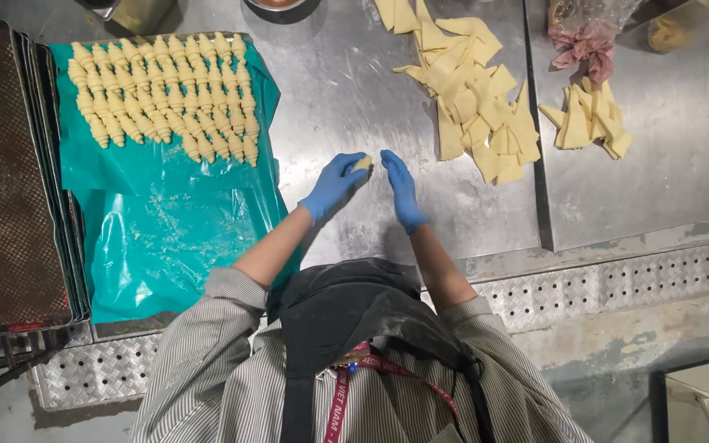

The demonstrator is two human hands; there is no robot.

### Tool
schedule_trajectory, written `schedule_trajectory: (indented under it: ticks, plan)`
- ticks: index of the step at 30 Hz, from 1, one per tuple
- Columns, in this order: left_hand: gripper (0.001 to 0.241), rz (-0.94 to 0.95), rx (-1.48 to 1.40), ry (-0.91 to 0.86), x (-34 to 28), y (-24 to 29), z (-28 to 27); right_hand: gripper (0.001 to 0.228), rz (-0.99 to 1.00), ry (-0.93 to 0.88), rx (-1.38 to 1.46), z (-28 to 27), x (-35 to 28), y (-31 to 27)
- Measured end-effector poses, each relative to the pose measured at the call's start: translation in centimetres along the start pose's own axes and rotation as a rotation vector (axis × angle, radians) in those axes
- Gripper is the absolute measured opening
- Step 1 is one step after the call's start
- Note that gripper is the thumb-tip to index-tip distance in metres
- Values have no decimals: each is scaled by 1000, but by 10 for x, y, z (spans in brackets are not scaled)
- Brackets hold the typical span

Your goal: The recorder is rolling pre-cut dough triangles into croissant shapes and placing them on a tray.

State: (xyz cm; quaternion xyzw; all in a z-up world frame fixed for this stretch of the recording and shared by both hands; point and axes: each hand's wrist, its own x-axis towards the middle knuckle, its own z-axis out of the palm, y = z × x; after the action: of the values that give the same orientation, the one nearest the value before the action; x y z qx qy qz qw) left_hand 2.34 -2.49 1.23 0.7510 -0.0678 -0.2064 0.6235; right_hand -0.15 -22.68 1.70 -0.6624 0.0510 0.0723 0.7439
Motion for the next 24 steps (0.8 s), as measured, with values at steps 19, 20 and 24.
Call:
schedule_trajectory:
  ticks: [19, 20, 24]
  plan:
    - [55, -32, -991, -155, -133, 194, -18, 19, 53, -189, -227, 7, -99, -217]
    - [56, -24, -974, -139, -131, 188, -14, 19, 91, -131, -180, 11, -99, -217]
    - [58, 54, -902, -91, -126, 170, -7, 21, 124, -60, -151, 18, -101, -224]
